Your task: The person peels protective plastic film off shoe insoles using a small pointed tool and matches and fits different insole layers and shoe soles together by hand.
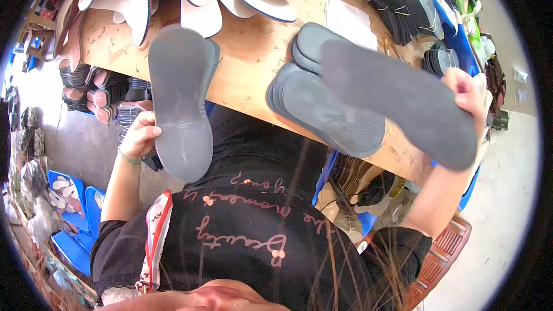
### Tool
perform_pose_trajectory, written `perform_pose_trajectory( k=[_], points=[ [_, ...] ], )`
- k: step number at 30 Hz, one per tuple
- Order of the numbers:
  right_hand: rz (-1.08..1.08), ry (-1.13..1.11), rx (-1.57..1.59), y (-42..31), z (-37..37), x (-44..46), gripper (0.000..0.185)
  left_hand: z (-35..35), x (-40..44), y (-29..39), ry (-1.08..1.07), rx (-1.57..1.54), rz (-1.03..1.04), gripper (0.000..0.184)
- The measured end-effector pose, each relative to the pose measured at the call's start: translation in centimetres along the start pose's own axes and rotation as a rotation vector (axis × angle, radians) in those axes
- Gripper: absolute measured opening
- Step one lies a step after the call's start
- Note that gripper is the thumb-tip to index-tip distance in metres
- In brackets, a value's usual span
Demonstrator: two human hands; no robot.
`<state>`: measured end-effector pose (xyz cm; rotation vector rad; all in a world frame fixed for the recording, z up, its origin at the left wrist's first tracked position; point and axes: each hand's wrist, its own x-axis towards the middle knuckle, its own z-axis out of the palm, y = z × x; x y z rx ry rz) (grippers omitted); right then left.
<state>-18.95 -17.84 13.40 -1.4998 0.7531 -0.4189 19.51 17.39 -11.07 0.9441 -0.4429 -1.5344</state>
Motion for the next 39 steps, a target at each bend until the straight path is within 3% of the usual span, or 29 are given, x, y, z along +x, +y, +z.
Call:
perform_pose_trajectory(
  k=[2, 5, 8, 10, 14, 20, 23, 26, 30, 39],
  points=[
    [-0.066, 0.045, 0.045, -0.2, -2.5, -1.0, 0.031, 0.5, 0.5, -0.1, -0.057, -0.004, 0.163, 0.024],
    [-0.061, 0.021, -0.357, 0.1, -9.1, -2.9, 0.031, 2.6, 1.2, 0.1, 0.020, -0.048, 0.055, 0.023],
    [0.114, 0.043, -0.430, -1.2, -10.1, -3.9, 0.029, 4.0, 2.1, -1.1, -0.037, -0.068, -0.055, 0.021],
    [0.108, 0.106, -0.324, -1.0, -8.9, -4.0, 0.024, 4.2, 2.5, -2.6, -0.076, 0.204, -0.087, 0.018],
    [0.132, 0.051, -0.212, -1.3, -6.3, -3.2, 0.021, 5.8, 2.2, -4.4, -0.012, 0.170, -0.104, 0.012],
    [-0.274, -0.034, -0.183, -1.2, -3.5, 0.1, 0.020, 6.3, 1.2, -5.7, 0.092, 0.098, -0.090, 0.012],
    [-0.178, 0.055, -0.150, -0.6, -2.5, 3.1, 0.016, 4.9, 0.7, -7.0, 0.079, 0.102, -0.068, 0.015],
    [0.084, -0.046, -0.310, 5.1, -6.6, 7.8, 0.021, 6.3, 0.9, -7.5, 0.182, 0.033, 0.039, 0.019],
    [0.262, -0.176, -0.468, 12.9, -9.2, 10.3, 0.025, 7.1, 2.0, -7.8, 0.280, -0.103, 0.095, 0.019],
    [0.131, -0.087, -0.640, 13.0, -9.0, 10.5, 0.021, 11.0, 5.3, -4.3, 0.321, -0.107, 0.142, 0.015]
  ],
)
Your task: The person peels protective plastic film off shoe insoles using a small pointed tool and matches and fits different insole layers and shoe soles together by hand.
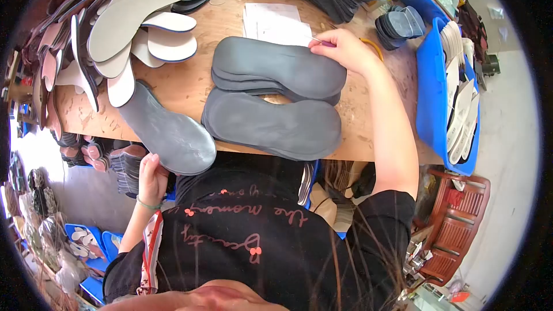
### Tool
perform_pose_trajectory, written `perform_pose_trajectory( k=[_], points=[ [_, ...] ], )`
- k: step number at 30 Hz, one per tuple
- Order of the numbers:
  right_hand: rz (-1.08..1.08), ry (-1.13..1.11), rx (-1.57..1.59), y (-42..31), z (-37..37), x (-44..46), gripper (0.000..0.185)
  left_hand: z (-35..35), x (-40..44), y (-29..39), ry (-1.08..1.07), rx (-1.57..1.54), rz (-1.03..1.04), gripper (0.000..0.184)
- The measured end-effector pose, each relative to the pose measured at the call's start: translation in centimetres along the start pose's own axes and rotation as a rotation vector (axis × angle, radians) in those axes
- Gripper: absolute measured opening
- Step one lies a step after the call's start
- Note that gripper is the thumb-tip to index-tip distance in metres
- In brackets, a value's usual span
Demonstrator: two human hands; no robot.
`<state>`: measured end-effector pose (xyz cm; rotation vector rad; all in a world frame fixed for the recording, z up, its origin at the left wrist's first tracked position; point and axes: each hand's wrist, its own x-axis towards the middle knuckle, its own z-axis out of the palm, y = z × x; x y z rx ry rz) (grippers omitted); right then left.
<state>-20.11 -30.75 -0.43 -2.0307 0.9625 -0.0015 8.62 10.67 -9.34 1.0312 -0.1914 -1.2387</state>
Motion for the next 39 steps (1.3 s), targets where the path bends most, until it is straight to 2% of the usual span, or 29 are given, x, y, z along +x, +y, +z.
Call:
perform_pose_trajectory(
  k=[2, 5, 8, 11, 13, 15, 17, 19, 21, 22, 25, 29, 35, 37, 39],
  points=[
    [-0.038, 0.026, 0.012, -0.4, -0.1, 0.5, 0.021, 0.1, 0.5, 0.4, 0.059, 0.168, -0.036, 0.018],
    [0.026, -0.024, -0.110, 0.2, -0.1, 1.2, 0.022, 0.4, 0.4, 1.0, 0.086, 0.228, -0.046, 0.019],
    [-0.105, 0.284, -0.327, -0.7, 1.2, 0.1, 0.018, -0.2, 0.1, 1.2, 0.027, 0.049, -0.073, 0.027],
    [-0.224, 0.592, -0.517, -1.9, 2.4, -0.9, 0.029, -0.7, -0.3, 1.2, -0.077, -0.005, -0.125, 0.038],
    [-0.132, 0.507, -0.373, -6.9, 4.9, -3.7, 0.034, -0.2, -0.3, 1.5, -0.126, -0.013, -0.187, 0.051],
    [-0.254, 0.348, 0.067, -10.2, 10.9, -6.1, 0.031, 0.4, -0.3, 1.8, -0.143, -0.023, -0.222, 0.054],
    [-0.499, 0.044, 0.054, -13.9, 15.9, -7.6, 0.025, 0.3, -0.2, 2.3, -0.216, 0.044, -0.228, 0.052],
    [-0.520, -0.046, 0.004, -15.0, 21.1, -8.0, 0.053, 0.6, -0.6, 2.4, -0.252, 0.061, -0.178, 0.051],
    [-0.398, -0.216, -0.107, -16.1, 23.5, -7.6, 0.068, 0.2, -0.9, 2.1, -0.275, 0.086, -0.129, 0.051],
    [-0.377, -0.228, -0.170, -16.6, 24.1, -7.5, 0.069, -0.3, -1.0, 1.8, -0.275, 0.103, -0.104, 0.051],
    [-0.339, -0.222, 0.074, -16.4, 24.7, -7.7, 0.072, -1.1, -1.2, 1.8, -0.260, 0.131, -0.060, 0.048],
    [-0.334, -0.190, 0.189, -15.9, 25.3, -8.1, 0.071, -0.5, -1.5, 2.5, -0.266, 0.180, -0.052, 0.043],
    [-0.197, -0.264, 0.474, -15.8, 24.7, -8.6, 0.051, 0.6, -2.2, 3.4, -0.283, 0.204, -0.045, 0.042],
    [-0.173, -0.277, 0.654, -15.0, 25.4, -8.4, 0.045, 1.1, -2.5, 3.8, -0.281, 0.207, -0.041, 0.042],
    [-0.175, -0.266, 0.667, -15.0, 25.4, -8.5, 0.040, 1.5, -2.7, 4.1, -0.276, 0.226, -0.040, 0.042]
  ],
)
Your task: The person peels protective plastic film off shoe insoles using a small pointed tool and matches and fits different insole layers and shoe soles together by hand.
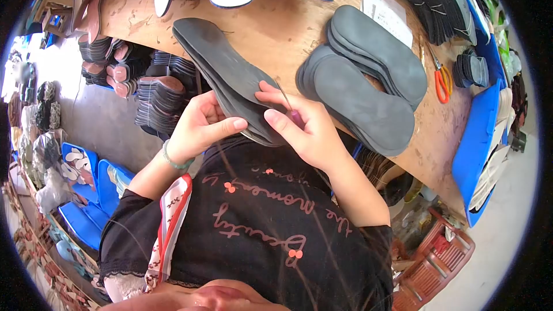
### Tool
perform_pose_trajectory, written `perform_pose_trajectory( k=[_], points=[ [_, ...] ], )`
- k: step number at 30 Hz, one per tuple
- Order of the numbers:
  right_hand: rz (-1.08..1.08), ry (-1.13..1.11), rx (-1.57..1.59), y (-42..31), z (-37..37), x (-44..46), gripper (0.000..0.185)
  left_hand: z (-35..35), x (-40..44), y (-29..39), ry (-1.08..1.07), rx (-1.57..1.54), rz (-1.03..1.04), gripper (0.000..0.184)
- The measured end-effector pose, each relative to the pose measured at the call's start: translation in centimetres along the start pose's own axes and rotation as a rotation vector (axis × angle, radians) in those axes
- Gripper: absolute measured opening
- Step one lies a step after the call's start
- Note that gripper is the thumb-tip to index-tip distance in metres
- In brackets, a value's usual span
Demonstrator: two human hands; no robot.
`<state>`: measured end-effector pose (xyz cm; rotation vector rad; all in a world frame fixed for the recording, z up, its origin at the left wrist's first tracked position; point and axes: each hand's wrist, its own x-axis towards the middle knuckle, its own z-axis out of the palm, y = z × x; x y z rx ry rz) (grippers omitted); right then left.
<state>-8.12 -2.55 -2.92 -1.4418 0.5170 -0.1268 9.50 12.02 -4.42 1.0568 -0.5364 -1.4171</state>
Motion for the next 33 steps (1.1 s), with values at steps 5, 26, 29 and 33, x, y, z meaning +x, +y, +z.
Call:
perform_pose_trajectory(
  k=[5, 26, 29, 33],
  points=[
    [0.013, 0.029, -0.244, -1.5, 0.6, -0.2, 0.048, 0.5, 0.1, 0.7, 0.017, 0.068, -0.009, 0.043],
    [0.006, 0.199, -0.099, -0.4, -0.1, 0.8, 0.017, 0.3, 0.0, 1.5, 0.044, 0.107, -0.122, 0.037],
    [-0.049, 0.246, -0.130, -0.8, 0.9, 0.8, 0.019, -0.2, -0.4, 0.9, 0.027, -0.018, -0.092, 0.039],
    [-0.122, 0.173, -0.277, -0.7, 0.8, 0.8, 0.015, -1.0, -0.9, 0.8, 0.005, -0.046, -0.127, 0.038]
  ],
)
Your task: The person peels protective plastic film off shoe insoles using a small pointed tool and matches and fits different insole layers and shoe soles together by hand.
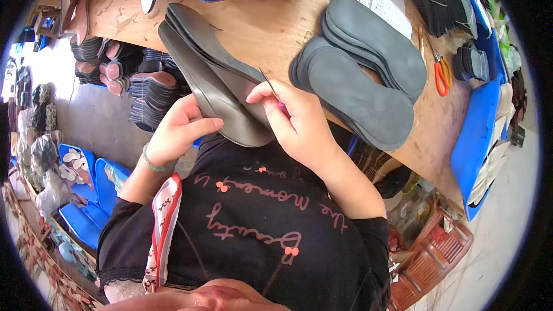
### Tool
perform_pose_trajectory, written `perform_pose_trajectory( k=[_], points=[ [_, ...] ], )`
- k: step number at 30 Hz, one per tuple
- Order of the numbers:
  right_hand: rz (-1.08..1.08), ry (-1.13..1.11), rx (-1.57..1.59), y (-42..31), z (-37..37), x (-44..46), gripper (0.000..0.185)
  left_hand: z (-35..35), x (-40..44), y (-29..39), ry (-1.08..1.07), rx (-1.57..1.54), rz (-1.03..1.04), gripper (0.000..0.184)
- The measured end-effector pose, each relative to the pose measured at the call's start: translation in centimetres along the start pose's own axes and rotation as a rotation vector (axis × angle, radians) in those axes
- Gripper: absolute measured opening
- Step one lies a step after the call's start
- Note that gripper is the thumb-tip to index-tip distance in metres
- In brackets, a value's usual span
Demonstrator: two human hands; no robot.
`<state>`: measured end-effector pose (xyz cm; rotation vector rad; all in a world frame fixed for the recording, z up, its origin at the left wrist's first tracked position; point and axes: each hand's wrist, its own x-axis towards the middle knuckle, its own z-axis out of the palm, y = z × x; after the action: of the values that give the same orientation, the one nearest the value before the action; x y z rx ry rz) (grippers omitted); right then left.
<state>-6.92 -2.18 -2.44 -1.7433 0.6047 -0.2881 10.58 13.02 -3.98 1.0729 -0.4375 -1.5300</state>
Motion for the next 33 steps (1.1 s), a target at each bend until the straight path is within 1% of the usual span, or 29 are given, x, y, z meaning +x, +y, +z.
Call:
perform_pose_trajectory(
  k=[1, 2, 4, 6, 8, 9, 10, 11, 13, 14, 15, 17, 18, 19, 21, 22, 23, 24, 25, 26, 27, 28, 29, 30, 32, 33],
  points=[
    [-0.010, -0.034, -0.031, -0.2, -0.1, -0.1, 0.014, -0.4, -0.1, -0.3, -0.015, -0.019, -0.003, 0.038],
    [0.043, -0.042, -0.034, -0.7, 0.0, -0.2, 0.010, -0.7, -0.1, -0.6, -0.031, -0.039, -0.007, 0.038],
    [-0.089, -0.038, -0.158, -1.0, 0.8, -0.2, 0.013, -1.3, 0.0, -1.2, -0.054, -0.096, 0.006, 0.037],
    [-0.174, -0.076, -0.219, -0.7, 1.2, 0.0, 0.024, -1.3, -0.1, -1.3, -0.041, -0.145, 0.002, 0.035],
    [-0.159, -0.070, -0.246, -0.6, 1.5, 0.0, 0.025, -0.8, -0.1, -1.2, 0.007, -0.187, -0.018, 0.033],
    [-0.151, -0.067, -0.259, -0.6, 1.7, 0.0, 0.026, -0.7, 0.0, -1.3, 0.018, -0.108, 0.000, 0.034],
    [-0.139, -0.084, -0.272, -0.5, 1.6, -0.1, 0.033, -0.8, 0.2, -1.6, 0.030, -0.028, 0.018, 0.034],
    [-0.161, -0.016, -0.219, -0.1, 1.7, -0.2, 0.037, -0.9, 0.4, -1.9, 0.041, 0.052, 0.037, 0.035],
    [-0.207, 0.118, -0.115, 0.2, 2.2, 0.0, 0.044, -1.3, 0.6, -2.4, 0.083, -0.025, 0.025, 0.033],
    [-0.012, 0.064, -0.114, -0.6, 1.1, -0.5, 0.057, -1.4, 0.7, -2.6, 0.103, -0.063, 0.021, 0.032],
    [-0.099, 0.122, -0.062, -0.8, 0.9, -0.4, 0.051, -1.6, 0.9, -2.7, 0.110, -0.100, 0.034, 0.031],
    [-0.116, 0.026, -0.128, -1.7, -1.1, -0.7, 0.038, -2.0, 1.2, -2.7, 0.125, -0.172, 0.062, 0.029],
    [-0.167, -0.041, -0.259, -3.6, -2.4, -0.9, 0.028, -2.1, 1.5, -2.6, 0.156, -0.160, 0.062, 0.028],
    [-0.153, -0.068, -0.195, -4.7, -3.0, -1.4, 0.028, -2.2, 1.8, -2.6, 0.188, -0.148, 0.062, 0.027],
    [-0.225, -0.011, -0.079, -6.2, -3.7, -2.4, 0.028, -2.3, 2.5, -2.5, 0.249, -0.087, 0.079, 0.025],
    [-0.173, 0.019, -0.054, -7.2, -4.0, -3.0, 0.029, -2.3, 2.8, -2.6, 0.280, -0.037, 0.095, 0.024],
    [-0.191, 0.023, -0.058, -7.6, -4.4, -3.5, 0.030, -2.5, 3.3, -2.7, 0.312, 0.012, 0.111, 0.023],
    [-0.209, 0.026, -0.062, -7.8, -4.9, -3.9, 0.030, -2.9, 3.7, -2.3, 0.285, 0.085, 0.042, 0.029],
    [-0.226, 0.030, -0.065, -8.0, -5.5, -4.4, 0.031, -3.1, 4.1, -2.0, 0.308, 0.226, -0.013, 0.030],
    [-0.139, -0.079, -0.142, -8.8, -6.5, -4.9, 0.033, -3.0, 4.5, -1.5, 0.330, 0.368, -0.069, 0.030],
    [-0.161, -0.096, -0.120, -8.6, -6.5, -5.4, 0.036, -2.6, 4.7, -0.7, 0.350, 0.510, -0.127, 0.031],
    [-0.185, -0.117, -0.125, -8.1, -6.5, -5.6, 0.038, -3.5, 4.9, -2.0, 0.279, 0.455, 0.054, 0.033],
    [-0.207, -0.137, -0.130, -7.6, -6.6, -5.7, 0.039, -4.9, 5.0, -2.7, 0.251, 0.548, -0.038, 0.033],
    [-0.167, -0.124, -0.122, -7.3, -6.5, -5.9, 0.039, -5.9, 4.4, -2.9, 0.103, 0.606, -0.075, 0.035],
    [-0.089, -0.101, -0.106, -6.8, -5.9, -6.0, 0.041, -5.0, 3.0, -1.8, -0.135, 0.693, -0.270, 0.043],
    [-0.087, -0.119, -0.112, -6.6, -5.7, -5.9, 0.041, -3.4, 2.1, -0.3, -0.224, 0.721, -0.430, 0.050]
  ],
)
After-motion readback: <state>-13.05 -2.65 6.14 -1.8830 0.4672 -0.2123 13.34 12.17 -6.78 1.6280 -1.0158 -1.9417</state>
